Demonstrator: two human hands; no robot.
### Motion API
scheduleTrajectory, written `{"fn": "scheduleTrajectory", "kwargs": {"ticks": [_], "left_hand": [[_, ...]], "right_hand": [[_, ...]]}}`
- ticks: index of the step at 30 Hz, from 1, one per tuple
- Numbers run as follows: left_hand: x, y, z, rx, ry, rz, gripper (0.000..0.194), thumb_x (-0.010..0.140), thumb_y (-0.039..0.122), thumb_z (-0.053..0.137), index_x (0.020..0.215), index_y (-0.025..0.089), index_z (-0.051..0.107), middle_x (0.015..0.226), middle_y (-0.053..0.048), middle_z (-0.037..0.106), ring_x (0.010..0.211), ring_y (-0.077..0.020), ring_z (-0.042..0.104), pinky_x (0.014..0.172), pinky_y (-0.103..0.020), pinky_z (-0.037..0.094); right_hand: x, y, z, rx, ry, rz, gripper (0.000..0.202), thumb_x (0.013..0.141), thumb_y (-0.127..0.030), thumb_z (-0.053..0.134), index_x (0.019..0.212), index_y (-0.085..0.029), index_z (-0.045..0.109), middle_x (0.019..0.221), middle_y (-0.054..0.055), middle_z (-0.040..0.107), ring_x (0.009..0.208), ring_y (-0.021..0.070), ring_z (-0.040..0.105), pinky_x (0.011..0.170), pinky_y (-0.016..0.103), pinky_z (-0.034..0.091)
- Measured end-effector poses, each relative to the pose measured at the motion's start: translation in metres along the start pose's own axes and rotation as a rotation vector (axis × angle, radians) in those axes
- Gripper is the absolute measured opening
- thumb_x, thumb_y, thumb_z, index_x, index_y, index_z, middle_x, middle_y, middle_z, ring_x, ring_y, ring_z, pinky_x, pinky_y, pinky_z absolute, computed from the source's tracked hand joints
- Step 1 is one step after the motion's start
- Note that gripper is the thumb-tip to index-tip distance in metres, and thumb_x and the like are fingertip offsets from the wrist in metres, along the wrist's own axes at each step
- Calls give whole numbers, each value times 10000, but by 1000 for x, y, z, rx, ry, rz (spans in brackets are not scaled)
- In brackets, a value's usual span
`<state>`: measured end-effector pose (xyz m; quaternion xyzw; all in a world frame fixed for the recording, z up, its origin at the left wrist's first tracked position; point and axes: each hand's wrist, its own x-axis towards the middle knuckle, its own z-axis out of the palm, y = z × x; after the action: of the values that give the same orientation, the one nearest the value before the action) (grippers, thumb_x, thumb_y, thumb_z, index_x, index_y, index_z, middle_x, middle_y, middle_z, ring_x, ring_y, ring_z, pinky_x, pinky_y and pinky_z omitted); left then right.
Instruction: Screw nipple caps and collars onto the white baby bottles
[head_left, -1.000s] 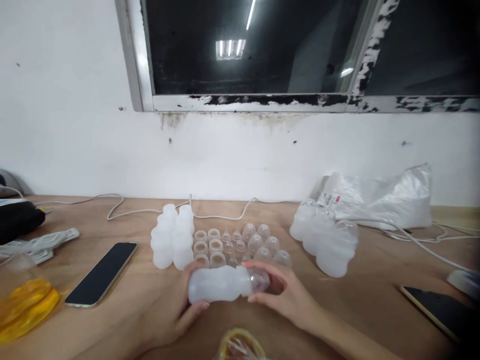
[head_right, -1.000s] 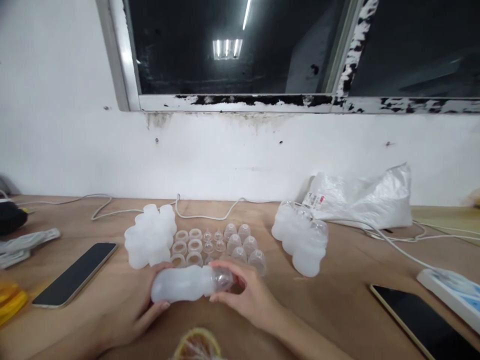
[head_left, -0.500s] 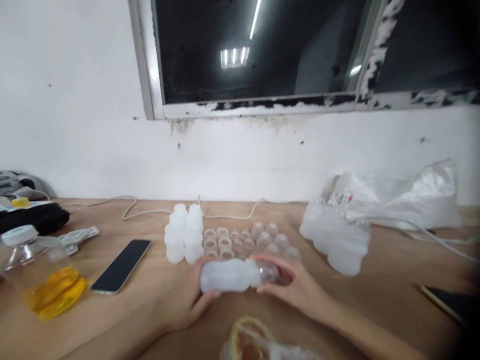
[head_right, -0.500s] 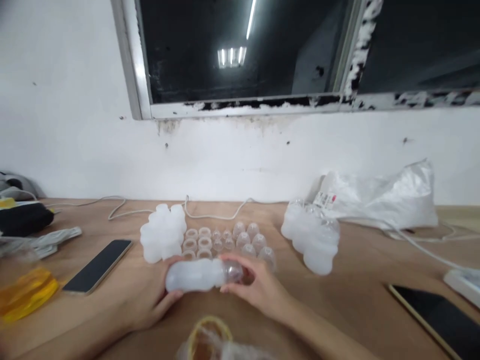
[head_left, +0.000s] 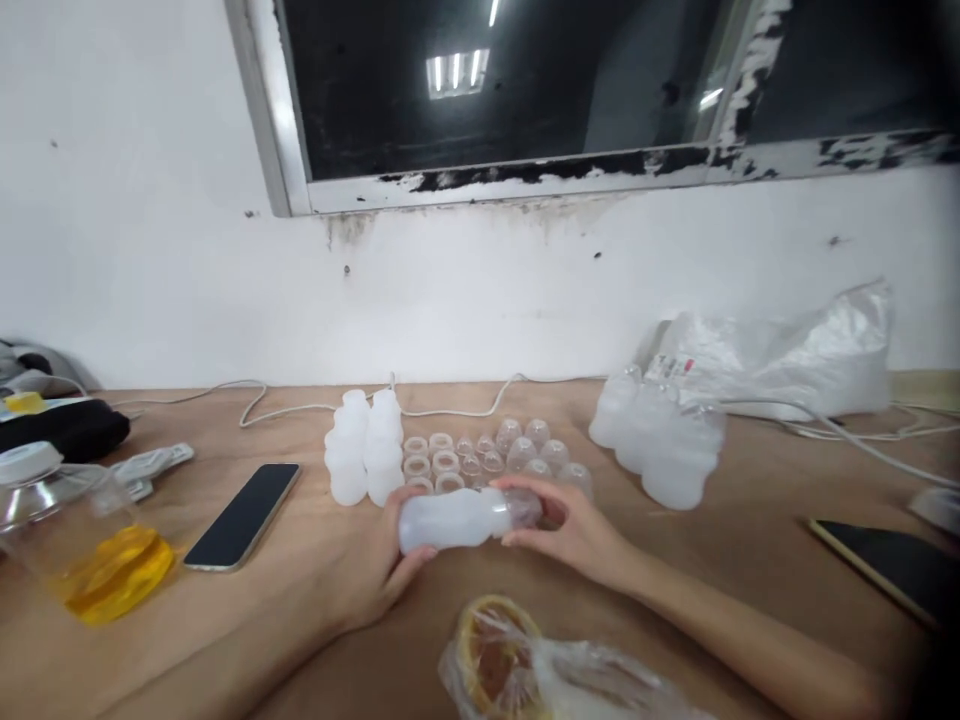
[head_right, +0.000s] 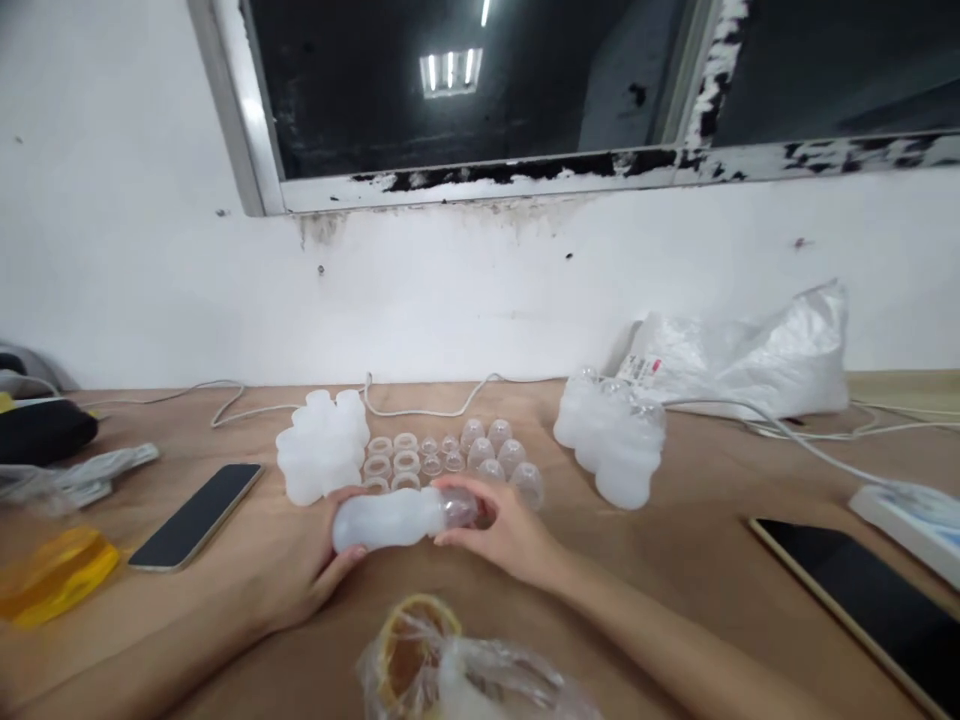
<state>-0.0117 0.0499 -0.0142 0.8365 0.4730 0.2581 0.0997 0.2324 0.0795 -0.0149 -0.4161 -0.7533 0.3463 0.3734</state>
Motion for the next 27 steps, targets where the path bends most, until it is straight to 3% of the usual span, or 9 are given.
{"fn": "scheduleTrajectory", "kwargs": {"ticks": [10,17,22,25,27], "left_hand": [[0,6,0,-145,32,-27,382,820,356,364,1139,159,292,941,-81,549,777,-197,547,722,-336,423],[-1,-3,8,-113,99,1,402,799,364,402,1140,165,322,981,-98,564,799,-207,561,726,-339,435],[-3,6,5,15,144,3,394,776,399,429,1120,209,403,776,-52,592,652,-201,546,628,-326,446],[-4,4,6,-9,143,49,451,770,389,440,1180,224,351,808,-58,585,675,-204,537,652,-339,448],[-3,0,8,-79,118,82,481,786,374,424,1222,227,283,885,-67,566,700,-192,531,695,-354,447]], "right_hand": [[-3,-33,-10,28,34,-57,441,587,-316,694,997,-231,554,1021,27,587,882,182,558,754,294,461],[0,-21,0,-5,-11,-61,439,608,-315,679,995,-202,506,969,25,557,784,146,544,662,243,453],[-3,-25,-2,-81,-40,-71,400,611,-281,671,965,-205,502,924,9,557,778,141,536,638,223,446],[-4,-43,-14,-150,-45,-101,409,612,-256,664,985,-223,499,968,12,564,807,154,550,629,227,459],[-11,-61,-34,-253,17,-142,403,619,-262,660,993,-238,512,998,18,572,840,176,562,638,242,468]]}}
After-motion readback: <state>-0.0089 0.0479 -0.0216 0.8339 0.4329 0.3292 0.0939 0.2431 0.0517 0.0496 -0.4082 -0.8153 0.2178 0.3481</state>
